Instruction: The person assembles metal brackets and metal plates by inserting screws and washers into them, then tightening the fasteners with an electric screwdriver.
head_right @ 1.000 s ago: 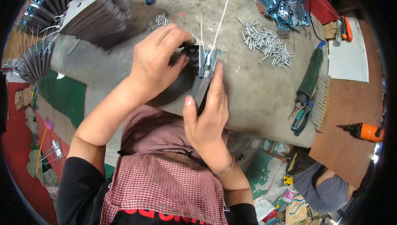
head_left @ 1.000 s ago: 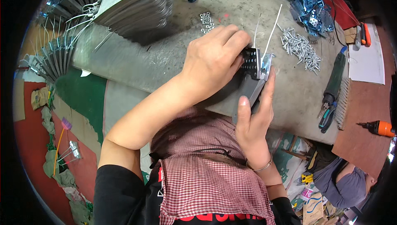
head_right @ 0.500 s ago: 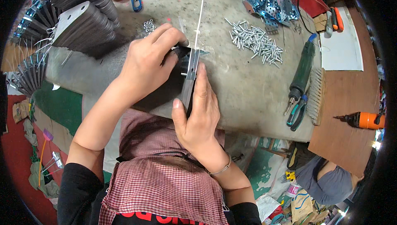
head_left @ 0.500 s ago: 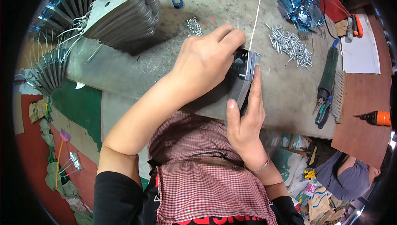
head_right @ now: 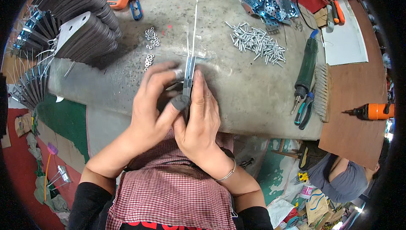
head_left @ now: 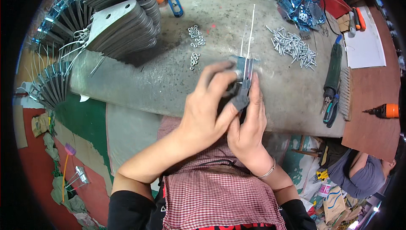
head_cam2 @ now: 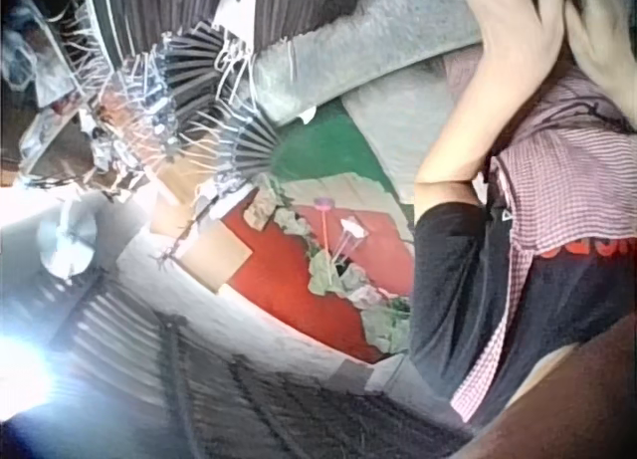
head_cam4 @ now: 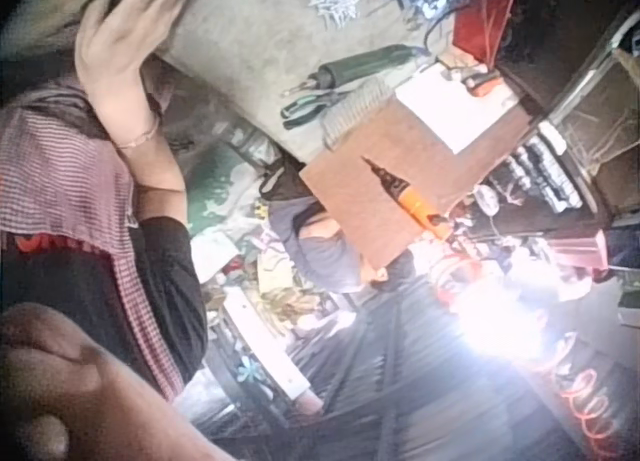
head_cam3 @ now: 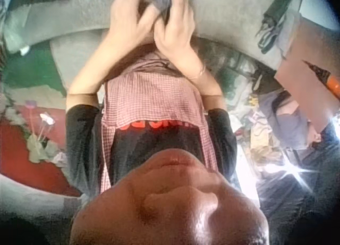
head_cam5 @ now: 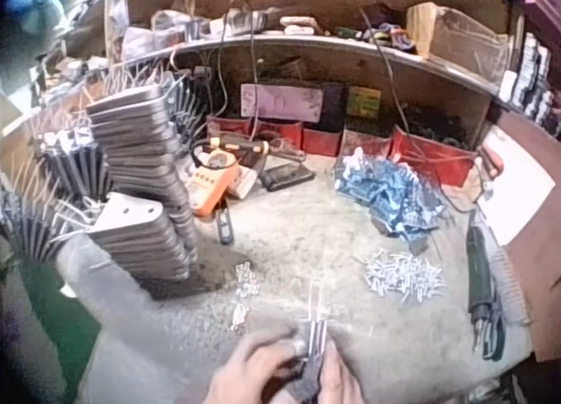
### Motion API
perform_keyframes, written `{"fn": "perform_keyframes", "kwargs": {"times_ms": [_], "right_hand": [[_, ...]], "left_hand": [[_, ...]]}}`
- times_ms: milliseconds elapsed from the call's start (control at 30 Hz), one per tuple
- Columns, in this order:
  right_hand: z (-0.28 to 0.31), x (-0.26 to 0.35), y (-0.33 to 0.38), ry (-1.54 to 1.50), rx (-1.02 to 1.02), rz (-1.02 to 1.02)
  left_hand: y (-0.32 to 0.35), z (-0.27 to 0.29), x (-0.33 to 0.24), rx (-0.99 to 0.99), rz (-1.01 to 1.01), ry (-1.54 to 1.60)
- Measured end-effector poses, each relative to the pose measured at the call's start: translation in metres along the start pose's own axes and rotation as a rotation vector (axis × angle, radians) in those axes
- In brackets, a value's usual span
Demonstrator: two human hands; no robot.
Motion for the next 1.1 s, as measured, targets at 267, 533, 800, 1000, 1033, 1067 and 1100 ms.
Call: {"fn": "perform_keyframes", "kwargs": {"times_ms": [267, 533, 800, 1000, 1033, 1067, 1100], "right_hand": [[0.016, 0.003, -0.002, -0.102, 0.261, -0.01], [0.179, -0.123, -0.041, 0.751, 0.066, -0.308], [0.199, -0.227, -0.041, 0.781, 0.285, -0.738], [0.172, -0.143, -0.028, -0.633, -0.713, -0.592], [0.157, -0.121, -0.035, -0.814, -0.729, -0.559], [0.138, -0.103, -0.043, -1.102, -0.611, -0.522], [0.129, -0.093, -0.044, -1.15, -0.673, -0.512]], "left_hand": [[0.005, -0.009, 0.004, -0.086, -0.188, -0.106], [0.016, -0.006, 0.008, -0.14, -0.317, -0.287], [0.019, -0.005, 0.014, -0.134, -0.267, -0.307], [0.012, -0.011, 0.008, -0.115, -0.339, -0.292], [0.012, -0.009, 0.008, -0.129, -0.357, -0.267], [0.013, -0.005, 0.01, -0.152, -0.38, -0.242], [0.013, -0.006, 0.012, -0.151, -0.37, -0.252]]}}
Point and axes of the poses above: each hand's wrist, its own y-axis away from the middle knuckle, its own z-axis out of the back of the hand, x = y × z, the point moved 7 cm from there along -y, towards the middle knuckle, and after that the axes turned 13 degrees about z, right-handed, at the moved point
